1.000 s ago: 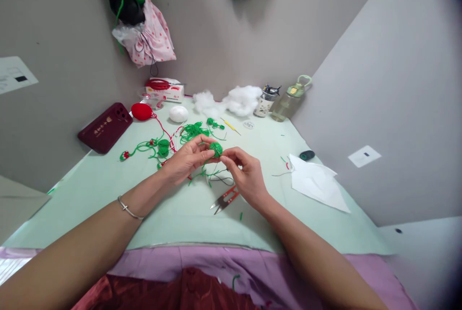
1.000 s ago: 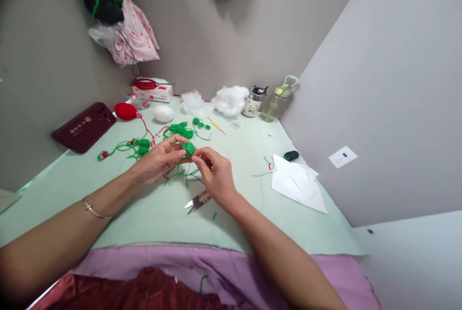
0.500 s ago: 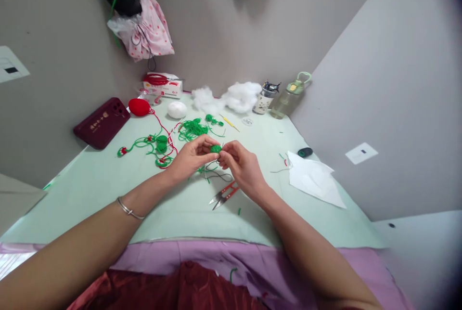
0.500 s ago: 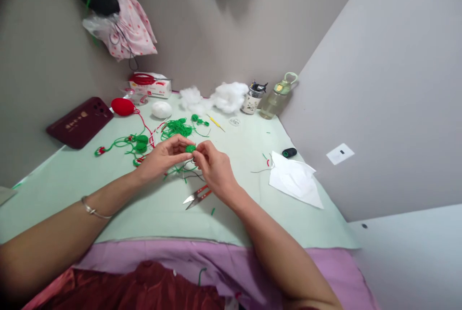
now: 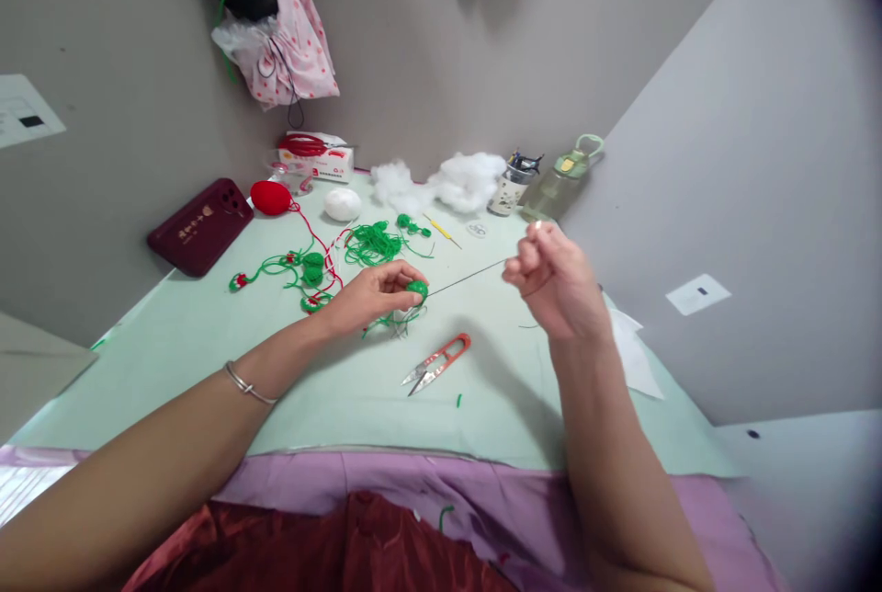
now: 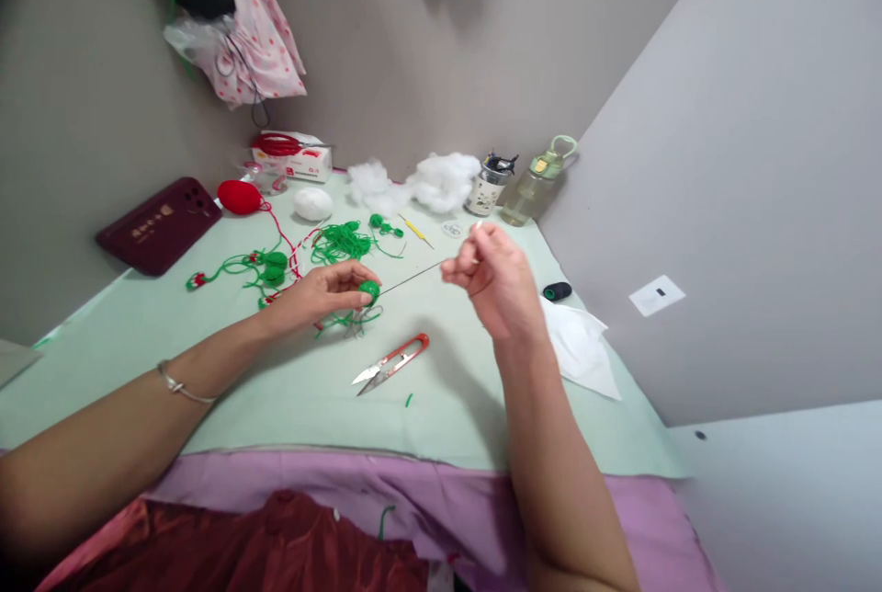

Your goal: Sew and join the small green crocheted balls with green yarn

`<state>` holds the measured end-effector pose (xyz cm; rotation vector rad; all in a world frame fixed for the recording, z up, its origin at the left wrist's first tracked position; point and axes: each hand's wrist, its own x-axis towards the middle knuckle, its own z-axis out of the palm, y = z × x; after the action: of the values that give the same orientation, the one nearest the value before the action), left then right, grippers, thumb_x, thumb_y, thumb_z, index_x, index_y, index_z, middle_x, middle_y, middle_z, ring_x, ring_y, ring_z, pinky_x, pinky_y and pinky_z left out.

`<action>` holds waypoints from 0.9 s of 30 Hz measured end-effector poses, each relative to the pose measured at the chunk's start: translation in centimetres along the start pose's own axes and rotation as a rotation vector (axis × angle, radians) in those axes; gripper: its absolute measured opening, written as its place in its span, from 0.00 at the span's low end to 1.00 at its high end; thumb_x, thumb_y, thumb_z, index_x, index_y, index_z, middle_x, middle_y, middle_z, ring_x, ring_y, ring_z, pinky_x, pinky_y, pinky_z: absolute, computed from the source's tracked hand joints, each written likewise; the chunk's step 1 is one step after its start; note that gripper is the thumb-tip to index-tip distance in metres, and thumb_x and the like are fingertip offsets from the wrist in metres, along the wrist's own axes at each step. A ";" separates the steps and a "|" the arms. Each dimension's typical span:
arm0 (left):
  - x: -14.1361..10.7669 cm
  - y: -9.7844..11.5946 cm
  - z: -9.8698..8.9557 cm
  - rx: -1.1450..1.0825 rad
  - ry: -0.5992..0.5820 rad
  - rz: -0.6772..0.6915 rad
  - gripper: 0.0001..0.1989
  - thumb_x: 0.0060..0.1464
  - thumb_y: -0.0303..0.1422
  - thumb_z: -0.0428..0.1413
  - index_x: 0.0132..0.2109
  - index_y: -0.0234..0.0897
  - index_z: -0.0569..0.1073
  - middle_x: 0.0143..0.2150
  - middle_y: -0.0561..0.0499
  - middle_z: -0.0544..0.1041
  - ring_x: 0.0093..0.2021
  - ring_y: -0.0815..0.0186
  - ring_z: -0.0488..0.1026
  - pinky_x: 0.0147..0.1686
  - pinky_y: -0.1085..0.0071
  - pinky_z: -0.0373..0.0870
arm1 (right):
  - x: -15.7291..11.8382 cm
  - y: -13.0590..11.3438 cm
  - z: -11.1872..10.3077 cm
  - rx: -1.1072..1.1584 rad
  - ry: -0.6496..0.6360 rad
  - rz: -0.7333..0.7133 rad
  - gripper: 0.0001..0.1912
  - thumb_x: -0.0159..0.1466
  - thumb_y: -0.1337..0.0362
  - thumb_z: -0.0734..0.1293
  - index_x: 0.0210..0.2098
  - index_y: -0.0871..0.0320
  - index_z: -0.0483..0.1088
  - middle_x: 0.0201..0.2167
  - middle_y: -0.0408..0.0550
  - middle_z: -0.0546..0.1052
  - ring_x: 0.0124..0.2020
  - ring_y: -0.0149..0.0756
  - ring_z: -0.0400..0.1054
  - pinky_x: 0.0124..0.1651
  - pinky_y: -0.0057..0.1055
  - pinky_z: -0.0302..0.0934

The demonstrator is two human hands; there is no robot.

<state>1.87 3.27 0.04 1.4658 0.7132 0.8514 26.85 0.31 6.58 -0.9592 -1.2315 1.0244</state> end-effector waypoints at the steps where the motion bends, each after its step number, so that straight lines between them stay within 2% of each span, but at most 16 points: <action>1: 0.0 0.0 -0.1 0.004 -0.012 -0.015 0.12 0.50 0.36 0.65 0.42 0.37 0.77 0.32 0.52 0.73 0.33 0.67 0.69 0.34 0.70 0.64 | 0.4 -0.2 -1.0 0.014 0.047 -0.087 0.15 0.61 0.51 0.71 0.34 0.53 0.63 0.19 0.34 0.61 0.29 0.32 0.74 0.37 0.30 0.73; 4: 0.0 0.2 -0.4 0.020 -0.042 -0.053 0.12 0.49 0.35 0.65 0.40 0.37 0.77 0.31 0.53 0.73 0.31 0.68 0.69 0.33 0.70 0.64 | 1.4 -0.7 -4.7 0.086 0.223 -0.378 0.13 0.61 0.54 0.72 0.31 0.52 0.66 0.18 0.34 0.53 0.36 0.34 0.74 0.54 0.36 0.70; 6: 0.1 0.3 -0.6 0.039 -0.042 -0.060 0.11 0.48 0.34 0.65 0.39 0.36 0.77 0.30 0.53 0.72 0.30 0.68 0.68 0.31 0.71 0.64 | 1.6 -1.0 -7.8 0.096 0.331 -0.489 0.13 0.57 0.57 0.75 0.27 0.51 0.67 0.18 0.35 0.53 0.38 0.35 0.74 0.62 0.37 0.65; 7: 0.1 0.3 -0.8 0.048 -0.039 -0.061 0.10 0.48 0.34 0.65 0.38 0.36 0.77 0.30 0.53 0.72 0.29 0.69 0.68 0.31 0.71 0.64 | 1.5 -1.1 -9.4 0.077 0.417 -0.559 0.15 0.55 0.57 0.76 0.25 0.49 0.66 0.18 0.36 0.53 0.38 0.37 0.73 0.62 0.38 0.65; 11: 0.2 0.3 -1.3 0.049 -0.055 -0.060 0.12 0.50 0.36 0.64 0.41 0.36 0.78 0.31 0.52 0.74 0.30 0.68 0.70 0.30 0.72 0.65 | 0.7 -0.6 -14.9 -0.223 0.556 -0.593 0.19 0.61 0.50 0.69 0.22 0.48 0.59 0.18 0.42 0.57 0.40 0.49 0.74 0.53 0.53 0.68; 14: 0.1 0.2 -1.5 0.064 -0.091 -0.072 0.12 0.51 0.37 0.64 0.42 0.37 0.78 0.31 0.51 0.75 0.29 0.68 0.71 0.26 0.74 0.63 | 0.6 -0.2 -15.9 -0.245 0.603 -0.647 0.19 0.62 0.50 0.68 0.21 0.49 0.58 0.17 0.42 0.57 0.35 0.48 0.72 0.49 0.55 0.67; 16: 0.1 0.2 -1.6 0.059 -0.102 -0.094 0.12 0.52 0.38 0.64 0.42 0.38 0.78 0.31 0.51 0.75 0.29 0.68 0.71 0.23 0.74 0.60 | 0.9 -0.2 -14.7 -0.169 0.644 -0.632 0.17 0.61 0.56 0.70 0.22 0.49 0.60 0.17 0.40 0.55 0.30 0.42 0.70 0.50 0.52 0.68; 18: 0.0 0.3 -1.6 0.032 -0.106 -0.111 0.14 0.51 0.39 0.65 0.44 0.39 0.79 0.31 0.51 0.75 0.30 0.67 0.73 0.23 0.74 0.61 | 1.2 -0.5 -12.2 -0.050 0.653 -0.560 0.11 0.60 0.64 0.71 0.24 0.50 0.65 0.19 0.39 0.57 0.28 0.35 0.67 0.53 0.46 0.68; 21: -0.1 0.4 -1.5 -0.028 -0.099 -0.101 0.16 0.52 0.40 0.65 0.47 0.41 0.79 0.35 0.51 0.76 0.35 0.66 0.75 0.32 0.71 0.69 | 1.1 -0.7 -7.1 0.001 0.502 -0.437 0.05 0.60 0.68 0.69 0.31 0.51 0.70 0.19 0.38 0.62 0.27 0.32 0.67 0.49 0.41 0.70; 22: -0.1 0.4 -1.4 -0.048 -0.099 -0.087 0.15 0.53 0.40 0.65 0.47 0.42 0.80 0.37 0.50 0.76 0.36 0.65 0.75 0.37 0.69 0.72 | 0.8 -0.7 -5.4 -0.035 0.428 -0.425 0.04 0.60 0.68 0.70 0.32 0.52 0.71 0.18 0.38 0.63 0.27 0.33 0.68 0.45 0.40 0.71; 24: -0.1 0.5 -1.3 -0.077 -0.108 -0.058 0.14 0.54 0.40 0.64 0.47 0.42 0.80 0.40 0.50 0.77 0.39 0.65 0.75 0.45 0.65 0.73 | -0.2 -0.5 -2.1 -0.222 0.269 -0.426 0.02 0.62 0.66 0.70 0.36 0.53 0.74 0.24 0.41 0.69 0.29 0.34 0.70 0.38 0.36 0.69; 27: -0.2 0.6 -1.2 -0.089 -0.108 -0.020 0.14 0.54 0.38 0.65 0.48 0.43 0.80 0.46 0.48 0.77 0.45 0.63 0.74 0.50 0.64 0.72 | -2.0 0.0 1.6 -0.579 0.052 -0.499 0.03 0.64 0.66 0.70 0.35 0.52 0.77 0.36 0.46 0.74 0.34 0.34 0.70 0.35 0.33 0.66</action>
<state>0.75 3.75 0.61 1.4112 0.6014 0.7729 25.19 -1.54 6.22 -1.0223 -1.6567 0.2457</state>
